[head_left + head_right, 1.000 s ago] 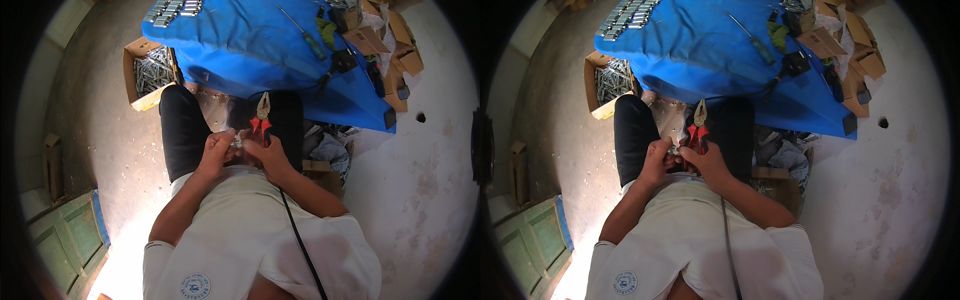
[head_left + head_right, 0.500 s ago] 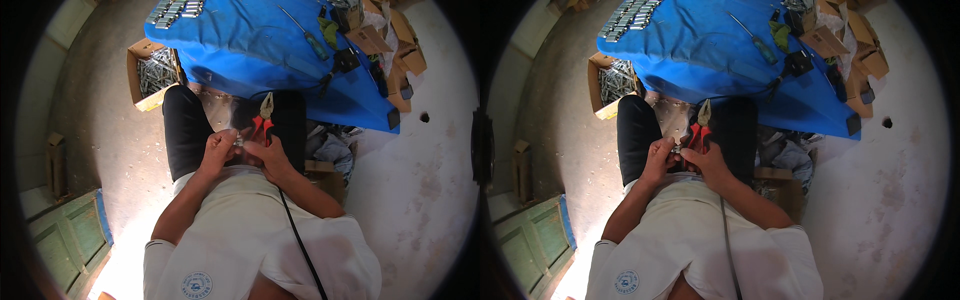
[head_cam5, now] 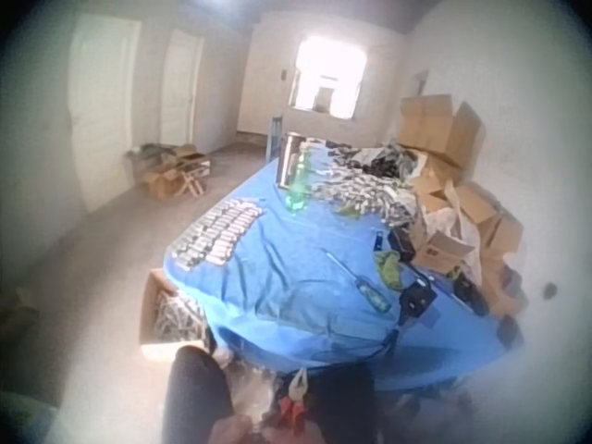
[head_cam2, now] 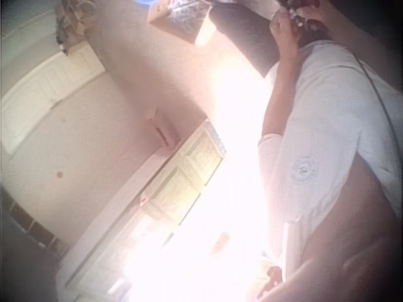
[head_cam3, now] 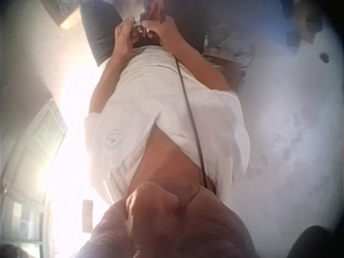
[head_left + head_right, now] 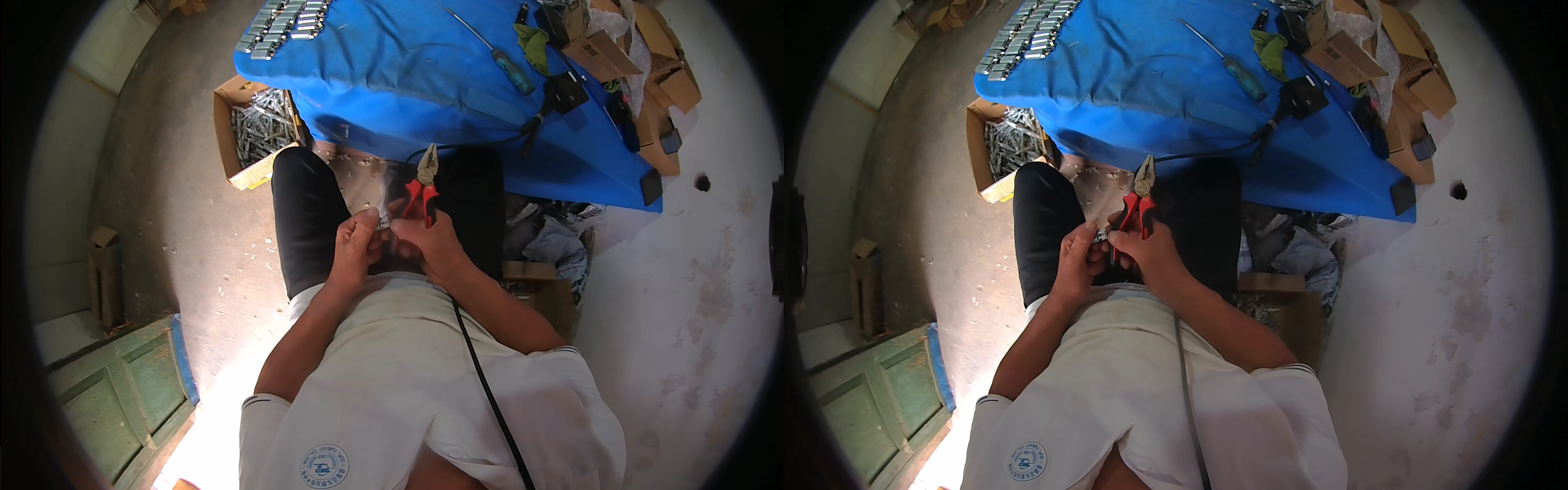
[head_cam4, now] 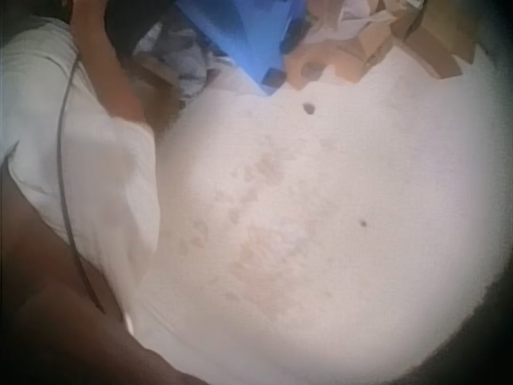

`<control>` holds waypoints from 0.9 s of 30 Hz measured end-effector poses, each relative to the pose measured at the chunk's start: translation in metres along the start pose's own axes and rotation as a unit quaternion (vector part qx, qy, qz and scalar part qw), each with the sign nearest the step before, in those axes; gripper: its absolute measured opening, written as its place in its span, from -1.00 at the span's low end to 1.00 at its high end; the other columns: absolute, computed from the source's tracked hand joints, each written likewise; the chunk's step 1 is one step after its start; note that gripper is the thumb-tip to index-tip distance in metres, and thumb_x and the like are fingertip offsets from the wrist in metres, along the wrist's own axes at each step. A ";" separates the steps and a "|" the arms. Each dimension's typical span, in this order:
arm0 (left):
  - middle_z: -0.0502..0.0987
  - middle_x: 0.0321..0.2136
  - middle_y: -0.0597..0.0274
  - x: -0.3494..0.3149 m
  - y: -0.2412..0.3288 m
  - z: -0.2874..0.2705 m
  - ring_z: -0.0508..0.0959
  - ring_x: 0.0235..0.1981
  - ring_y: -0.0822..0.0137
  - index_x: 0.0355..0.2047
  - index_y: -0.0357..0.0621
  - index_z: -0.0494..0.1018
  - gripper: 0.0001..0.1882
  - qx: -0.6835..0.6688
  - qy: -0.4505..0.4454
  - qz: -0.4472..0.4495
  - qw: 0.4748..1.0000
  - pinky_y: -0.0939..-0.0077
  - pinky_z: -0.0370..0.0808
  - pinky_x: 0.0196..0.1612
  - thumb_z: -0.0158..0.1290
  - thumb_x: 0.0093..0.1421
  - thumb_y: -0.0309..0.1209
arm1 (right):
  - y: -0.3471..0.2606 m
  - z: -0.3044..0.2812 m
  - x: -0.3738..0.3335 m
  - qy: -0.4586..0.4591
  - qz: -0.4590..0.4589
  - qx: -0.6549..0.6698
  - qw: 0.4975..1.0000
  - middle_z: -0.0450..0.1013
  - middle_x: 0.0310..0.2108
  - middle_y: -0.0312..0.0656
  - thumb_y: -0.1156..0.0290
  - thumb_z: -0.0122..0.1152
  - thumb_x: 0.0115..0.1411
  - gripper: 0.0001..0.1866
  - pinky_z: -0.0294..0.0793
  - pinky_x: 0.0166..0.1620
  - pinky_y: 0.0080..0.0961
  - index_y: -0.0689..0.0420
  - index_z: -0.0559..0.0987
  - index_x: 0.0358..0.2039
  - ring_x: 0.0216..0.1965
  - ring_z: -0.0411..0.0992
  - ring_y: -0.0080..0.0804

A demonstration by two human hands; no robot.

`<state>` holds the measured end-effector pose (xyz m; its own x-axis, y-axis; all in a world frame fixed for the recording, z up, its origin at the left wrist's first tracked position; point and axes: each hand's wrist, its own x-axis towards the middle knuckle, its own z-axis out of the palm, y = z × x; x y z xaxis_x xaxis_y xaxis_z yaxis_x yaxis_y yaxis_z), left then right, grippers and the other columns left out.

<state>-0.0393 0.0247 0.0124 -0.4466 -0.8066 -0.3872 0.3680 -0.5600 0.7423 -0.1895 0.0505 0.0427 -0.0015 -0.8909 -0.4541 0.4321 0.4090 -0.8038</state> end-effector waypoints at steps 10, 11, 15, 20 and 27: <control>0.26 -0.63 0.53 0.005 -0.008 -0.002 0.10 -0.70 0.70 -0.45 -0.01 0.37 -0.66 -0.022 0.037 -0.022 0.999 0.80 -0.02 -0.70 -0.04 0.25 -0.02 | 0.008 -0.003 0.010 0.001 0.013 0.016 1.000 0.41 -0.46 -0.28 0.48 0.20 0.07 -0.70 0.32 -0.50 -0.66 0.17 0.45 -0.15 -0.50 0.39 -0.56; 0.25 -0.63 0.54 0.006 -0.007 -0.002 0.09 -0.71 0.70 -0.45 -0.01 0.37 -0.65 -0.023 0.037 -0.023 0.999 0.80 -0.02 -0.70 -0.04 0.25 -0.02 | 0.009 -0.003 0.011 0.004 0.017 0.017 1.000 0.41 -0.46 -0.28 0.48 0.20 0.07 -0.71 0.32 -0.51 -0.66 0.17 0.45 -0.15 -0.49 0.39 -0.56; 0.20 -0.65 0.56 0.006 -0.008 -0.003 0.07 -0.72 0.70 -0.44 0.00 0.37 -0.66 -0.020 0.042 -0.024 0.999 0.78 -0.04 -0.71 -0.05 0.26 -0.01 | 0.010 -0.002 0.014 0.012 0.027 0.024 0.999 0.41 -0.46 -0.28 0.49 0.19 0.08 -0.72 0.31 -0.51 -0.67 0.18 0.45 -0.17 -0.50 0.39 -0.56; 0.18 -0.66 0.57 0.007 -0.008 -0.002 0.07 -0.72 0.69 -0.42 0.01 0.37 -0.66 -0.029 0.048 -0.028 0.998 0.77 -0.05 -0.70 -0.05 0.25 -0.01 | 0.008 0.000 0.014 0.016 0.027 0.032 0.999 0.40 -0.47 -0.28 0.50 0.18 0.08 -0.73 0.31 -0.52 -0.67 0.18 0.45 -0.18 -0.52 0.37 -0.56; 0.18 -0.67 0.56 0.008 -0.006 -0.001 0.07 -0.74 0.68 -0.43 0.02 0.36 -0.67 -0.039 0.052 -0.037 0.997 0.76 -0.05 -0.71 -0.05 0.24 -0.01 | 0.010 0.001 0.016 0.016 0.023 0.027 0.999 0.40 -0.48 -0.28 0.50 0.19 0.07 -0.73 0.30 -0.52 -0.67 0.19 0.45 -0.18 -0.53 0.37 -0.56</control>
<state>-0.0443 0.0215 0.0041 -0.3887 -0.7756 -0.4974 0.4011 -0.6285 0.6665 -0.1846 0.0403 0.0276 -0.0096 -0.8646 -0.5023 0.4812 0.4363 -0.7603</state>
